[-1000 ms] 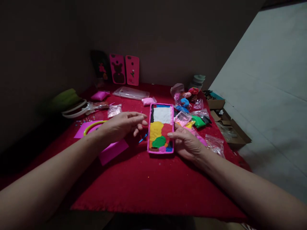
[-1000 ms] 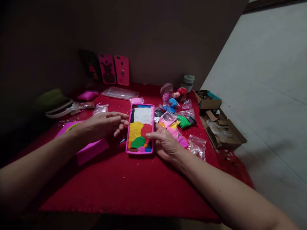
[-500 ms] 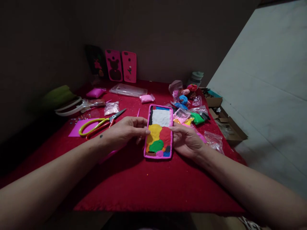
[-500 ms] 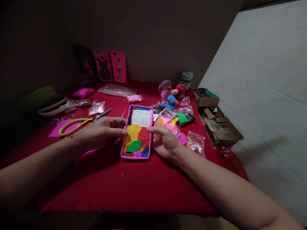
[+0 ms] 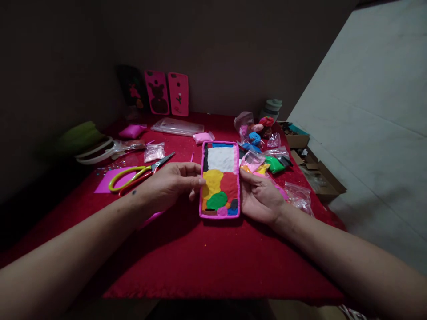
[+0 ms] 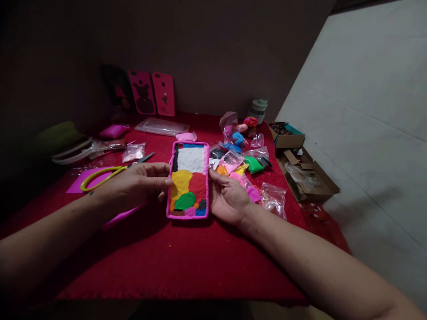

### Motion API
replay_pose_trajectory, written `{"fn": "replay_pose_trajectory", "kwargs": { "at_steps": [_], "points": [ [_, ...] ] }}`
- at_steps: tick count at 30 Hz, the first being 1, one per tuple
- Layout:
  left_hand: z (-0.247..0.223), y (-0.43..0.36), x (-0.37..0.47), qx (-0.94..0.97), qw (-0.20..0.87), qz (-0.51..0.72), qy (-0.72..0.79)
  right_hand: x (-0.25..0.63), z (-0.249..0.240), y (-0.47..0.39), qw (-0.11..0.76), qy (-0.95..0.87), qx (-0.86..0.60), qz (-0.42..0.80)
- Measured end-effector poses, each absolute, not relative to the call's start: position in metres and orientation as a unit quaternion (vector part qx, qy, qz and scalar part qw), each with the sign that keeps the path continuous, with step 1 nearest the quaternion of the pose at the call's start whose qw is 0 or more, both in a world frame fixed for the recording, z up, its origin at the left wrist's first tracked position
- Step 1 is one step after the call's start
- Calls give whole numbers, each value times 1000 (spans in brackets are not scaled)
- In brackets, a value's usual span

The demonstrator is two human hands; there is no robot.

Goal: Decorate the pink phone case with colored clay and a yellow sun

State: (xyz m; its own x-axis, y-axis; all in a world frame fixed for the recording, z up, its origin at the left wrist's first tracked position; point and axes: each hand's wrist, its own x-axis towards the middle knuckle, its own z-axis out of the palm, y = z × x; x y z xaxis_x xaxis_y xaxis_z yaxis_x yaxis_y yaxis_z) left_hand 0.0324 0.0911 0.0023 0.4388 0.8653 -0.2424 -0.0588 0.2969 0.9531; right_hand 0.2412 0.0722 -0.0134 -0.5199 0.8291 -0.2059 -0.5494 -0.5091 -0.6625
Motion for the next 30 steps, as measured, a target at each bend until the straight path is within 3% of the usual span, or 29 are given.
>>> {"fn": "replay_pose_trajectory", "kwargs": {
  "at_steps": [11, 23, 30],
  "points": [
    [6, 88, 30, 510, 690, 307, 413, 240, -14, 72, 415, -226, -280, 835],
    [0, 98, 24, 470, 698, 386, 379, 245, -21, 70, 414, -226, -252, 845],
    [2, 98, 25, 441, 736, 381, 345, 245, -18, 71, 374, -252, -174, 875]
  ]
}}
